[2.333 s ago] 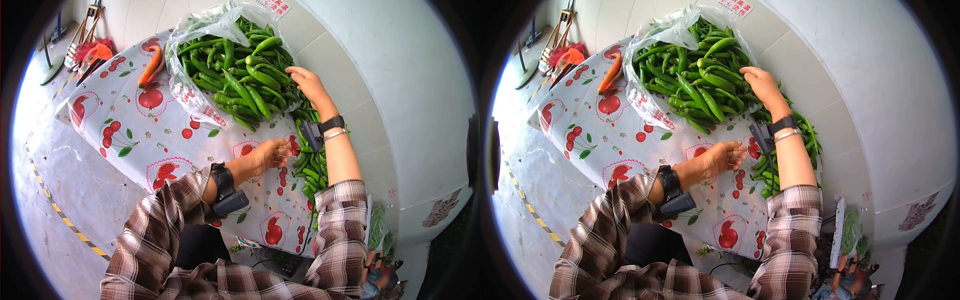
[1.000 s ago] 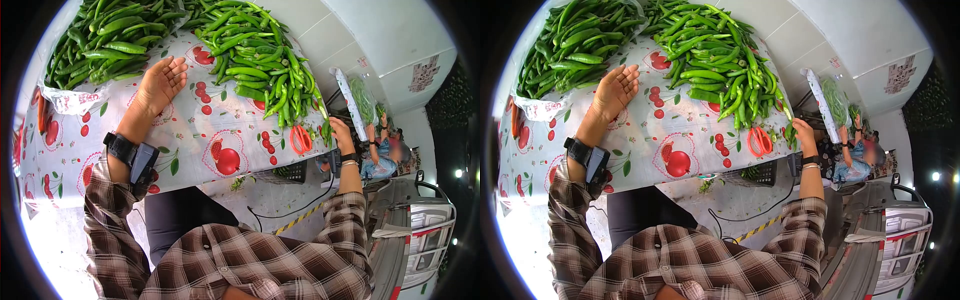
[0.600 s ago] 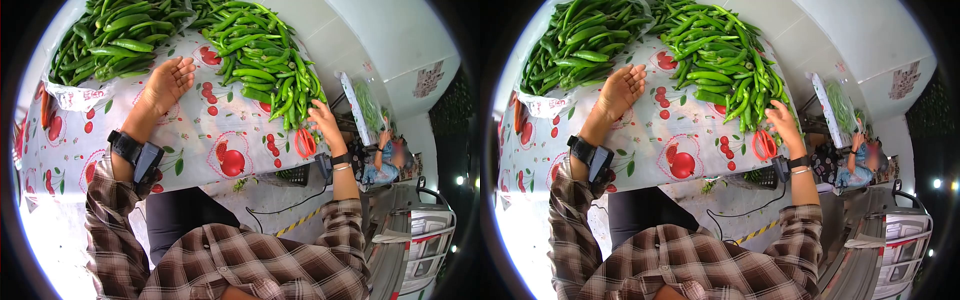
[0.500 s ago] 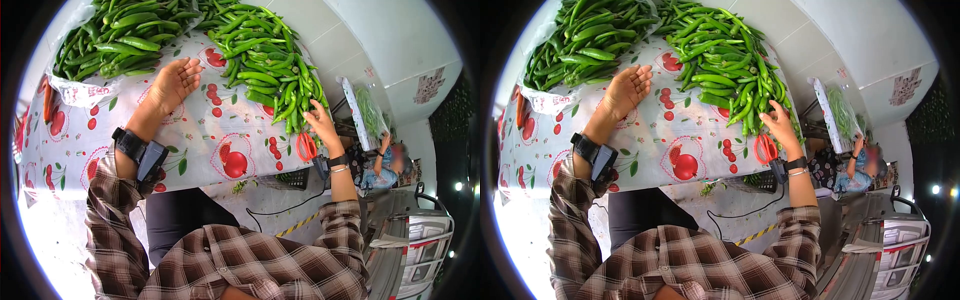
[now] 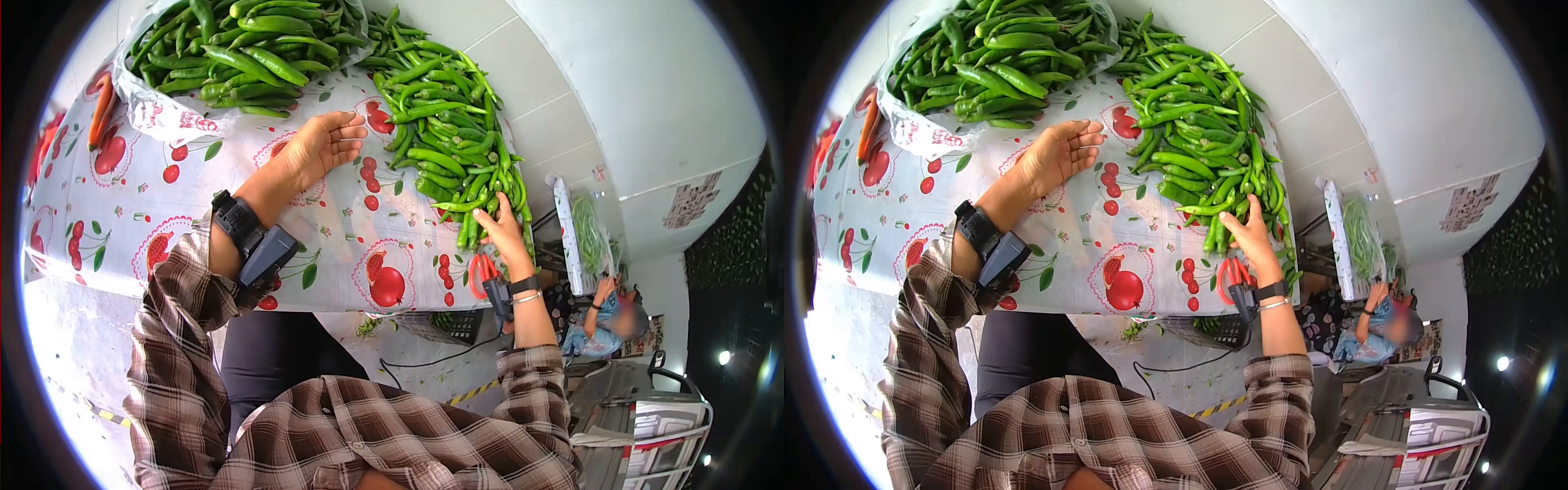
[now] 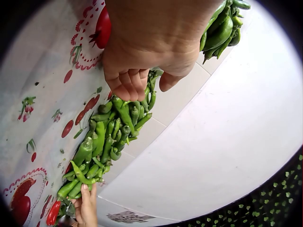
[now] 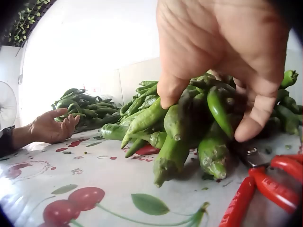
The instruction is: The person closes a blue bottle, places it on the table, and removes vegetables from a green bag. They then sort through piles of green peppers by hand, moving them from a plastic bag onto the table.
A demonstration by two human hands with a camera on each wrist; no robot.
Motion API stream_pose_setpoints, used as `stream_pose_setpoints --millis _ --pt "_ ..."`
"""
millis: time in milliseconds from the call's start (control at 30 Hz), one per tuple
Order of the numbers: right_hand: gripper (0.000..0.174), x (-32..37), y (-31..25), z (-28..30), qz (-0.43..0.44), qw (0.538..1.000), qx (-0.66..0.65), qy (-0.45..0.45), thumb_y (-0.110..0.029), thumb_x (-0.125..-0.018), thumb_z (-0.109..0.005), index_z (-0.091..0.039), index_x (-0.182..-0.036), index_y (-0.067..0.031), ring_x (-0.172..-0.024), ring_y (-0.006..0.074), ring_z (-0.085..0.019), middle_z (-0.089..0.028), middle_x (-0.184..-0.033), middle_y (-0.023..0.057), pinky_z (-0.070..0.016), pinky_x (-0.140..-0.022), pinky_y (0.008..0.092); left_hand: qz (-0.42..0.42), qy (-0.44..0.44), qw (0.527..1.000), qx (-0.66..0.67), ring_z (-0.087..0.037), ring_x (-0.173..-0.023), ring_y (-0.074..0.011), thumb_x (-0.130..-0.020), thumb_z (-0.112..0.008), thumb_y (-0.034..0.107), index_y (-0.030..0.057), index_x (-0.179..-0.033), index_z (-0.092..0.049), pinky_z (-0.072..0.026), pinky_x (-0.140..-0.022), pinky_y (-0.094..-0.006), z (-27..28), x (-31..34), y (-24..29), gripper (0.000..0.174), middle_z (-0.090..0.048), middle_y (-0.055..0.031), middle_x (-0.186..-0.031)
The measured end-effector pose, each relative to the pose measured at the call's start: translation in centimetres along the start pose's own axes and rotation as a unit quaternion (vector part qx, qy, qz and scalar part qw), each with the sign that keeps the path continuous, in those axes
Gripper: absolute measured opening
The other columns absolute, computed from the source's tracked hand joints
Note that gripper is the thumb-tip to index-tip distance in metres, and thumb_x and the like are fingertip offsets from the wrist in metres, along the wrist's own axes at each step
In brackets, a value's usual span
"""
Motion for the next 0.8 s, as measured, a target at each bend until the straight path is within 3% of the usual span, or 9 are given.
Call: stream_pose_setpoints --millis 300,333,367,467,633,733,800 --pt "0.084 0.8 -2.3 -1.9 0.037 0.999 0.005 0.013 -0.023 -0.070 -0.073 -0.024 -0.136 -0.0030 -0.069 0.0132 -0.055 -0.051 -0.114 0.0148 -0.0448 -0.051 0.0256 0.004 0.004 1.000 -0.014 -0.056 -0.075 -0.0102 -0.088 -0.050 0.023 0.0053 -0.101 -0.057 -0.0484 -0.072 -0.0234 0.0 -0.1 -0.1 0.023 -0.060 -0.0014 -0.089" --pt "0.083 1.3 -3.1 -2.1 0.027 1.000 0.005 0.007 -0.020 -0.070 -0.073 -0.025 -0.135 -0.0007 -0.080 0.0168 -0.057 -0.051 -0.116 0.0163 -0.0480 -0.062 0.0271 0.008 0.005 1.000 -0.017 -0.056 -0.075 -0.0101 -0.088 -0.050 0.024 0.0053 -0.101 -0.057 -0.0484 -0.072 -0.0234 0.0 -0.1 -0.1 0.023 -0.060 -0.0013 -0.089" --pt "0.083 1.2 -2.8 -2.4 0.025 1.000 0.005 0.006 -0.020 -0.070 -0.073 -0.025 -0.135 -0.0007 -0.080 0.0168 -0.057 -0.051 -0.116 0.0163 -0.0480 -0.062 0.0271 0.009 0.006 1.000 -0.017 -0.056 -0.075 -0.0101 -0.088 -0.050 0.024 0.0053 -0.101 -0.057 -0.0484 -0.072 -0.0234 0.0 -0.2 -0.1 0.023 -0.060 -0.0013 -0.089" --pt "0.082 0.8 -2.6 -2.8 0.082 0.997 -0.007 0.013 -0.014 -0.068 -0.073 -0.026 -0.132 0.0052 -0.106 0.0237 -0.051 -0.050 -0.118 0.0193 -0.0413 -0.090 0.0307 0.007 0.006 1.000 -0.018 -0.056 -0.075 -0.0101 -0.089 -0.050 0.023 0.0053 -0.101 -0.057 -0.0486 -0.072 -0.0233 -0.1 -0.2 -0.2 0.023 -0.060 -0.0013 -0.088" --pt "0.081 1.6 -3.6 -4.0 0.094 0.992 -0.085 -0.001 -0.011 -0.067 -0.073 -0.027 -0.131 0.0056 -0.097 0.0206 -0.055 -0.053 -0.112 0.0179 -0.0467 -0.080 0.0297 -0.001 -0.003 1.000 -0.024 -0.056 -0.076 -0.0105 -0.089 -0.050 0.023 0.0050 -0.101 -0.057 -0.0487 -0.073 -0.0236 -0.2 0.1 0.0 0.023 -0.060 -0.0015 -0.088" --pt "0.084 1.4 -3.7 -4.5 0.109 0.993 -0.022 0.032 -0.016 -0.064 -0.075 -0.028 -0.131 0.0044 -0.092 0.0219 -0.056 -0.051 -0.111 0.0188 -0.0477 -0.075 0.0300 -0.003 -0.001 1.000 -0.026 -0.056 -0.077 -0.0110 -0.089 -0.049 0.022 0.0039 -0.102 -0.057 -0.0488 -0.073 -0.0240 -0.1 0.0 0.0 0.024 -0.060 -0.0019 -0.089" --pt "0.086 1.1 -3.3 -4.6 0.116 0.992 0.001 0.038 -0.022 -0.064 -0.075 -0.028 -0.131 0.0041 -0.103 0.0274 -0.050 -0.044 -0.118 0.0230 -0.0441 -0.084 0.0336 -0.006 0.007 0.999 -0.034 -0.056 -0.078 -0.0114 -0.089 -0.049 0.022 0.0028 -0.104 -0.056 -0.0489 -0.073 -0.0244 -0.2 0.1 0.1 0.025 -0.060 -0.0022 -0.089"
Point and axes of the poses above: each hand's wrist, its own x-axis away from the middle knuckle, its own z-axis out of the back of the hand, y = z × x, the point moved 5 cm from there along -x, towards the middle knuckle
